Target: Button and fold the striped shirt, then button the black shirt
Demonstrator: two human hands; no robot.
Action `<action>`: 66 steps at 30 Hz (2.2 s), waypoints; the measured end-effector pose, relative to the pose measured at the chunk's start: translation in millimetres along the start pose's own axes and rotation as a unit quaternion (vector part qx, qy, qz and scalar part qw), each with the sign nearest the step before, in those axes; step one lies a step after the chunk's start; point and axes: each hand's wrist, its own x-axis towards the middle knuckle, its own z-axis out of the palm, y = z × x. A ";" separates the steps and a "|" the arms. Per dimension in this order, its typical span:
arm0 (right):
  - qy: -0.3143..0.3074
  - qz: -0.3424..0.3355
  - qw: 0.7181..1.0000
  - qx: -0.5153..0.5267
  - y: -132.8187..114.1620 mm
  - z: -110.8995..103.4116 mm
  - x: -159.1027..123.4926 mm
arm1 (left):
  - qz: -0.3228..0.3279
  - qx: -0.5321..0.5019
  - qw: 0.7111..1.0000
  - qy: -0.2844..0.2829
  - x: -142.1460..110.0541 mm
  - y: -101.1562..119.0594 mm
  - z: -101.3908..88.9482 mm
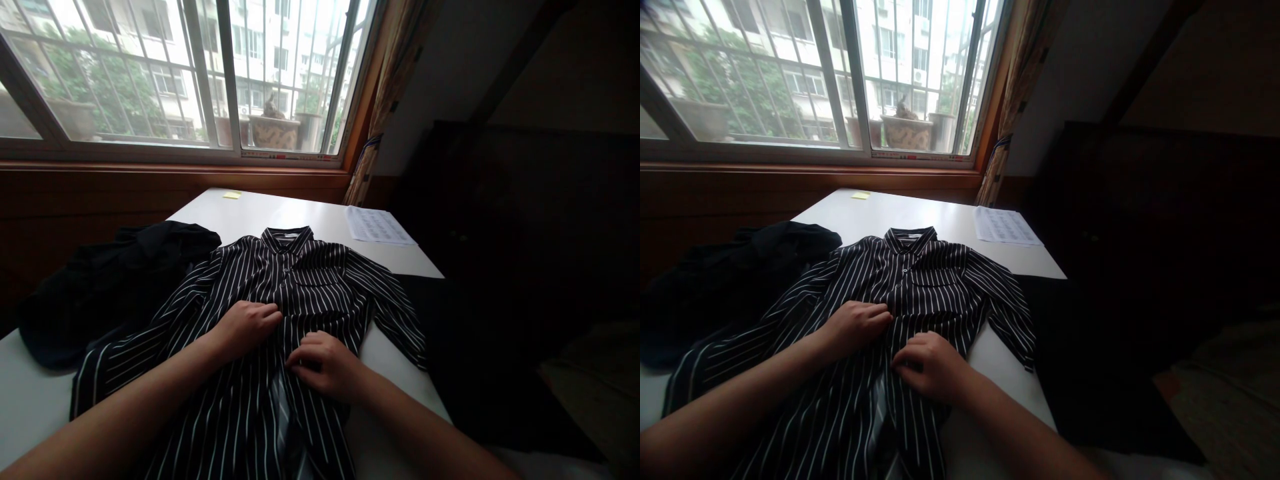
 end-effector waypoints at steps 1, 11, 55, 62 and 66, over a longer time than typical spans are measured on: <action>-0.004 -0.001 1.000 -0.013 -0.1 -0.1 -0.3 | -0.011 -0.011 1.000 -0.001 -0.2 -0.6 1.2; 0.020 0.093 0.990 -0.107 3.5 -9.1 1.2 | -0.081 -0.087 0.992 0.046 -2.1 -14.7 5.8; 0.054 0.124 0.954 -0.268 72.6 -56.9 33.3 | -0.097 -0.039 0.994 0.010 59.8 -107.5 31.1; 0.039 0.155 0.971 -0.180 -7.8 -46.3 -3.1 | -0.060 -0.094 0.989 0.097 25.8 -27.4 -26.9; -0.022 0.224 0.963 -0.148 -27.8 -36.1 -30.4 | 0.047 -0.192 0.980 -0.024 -19.8 40.5 -51.9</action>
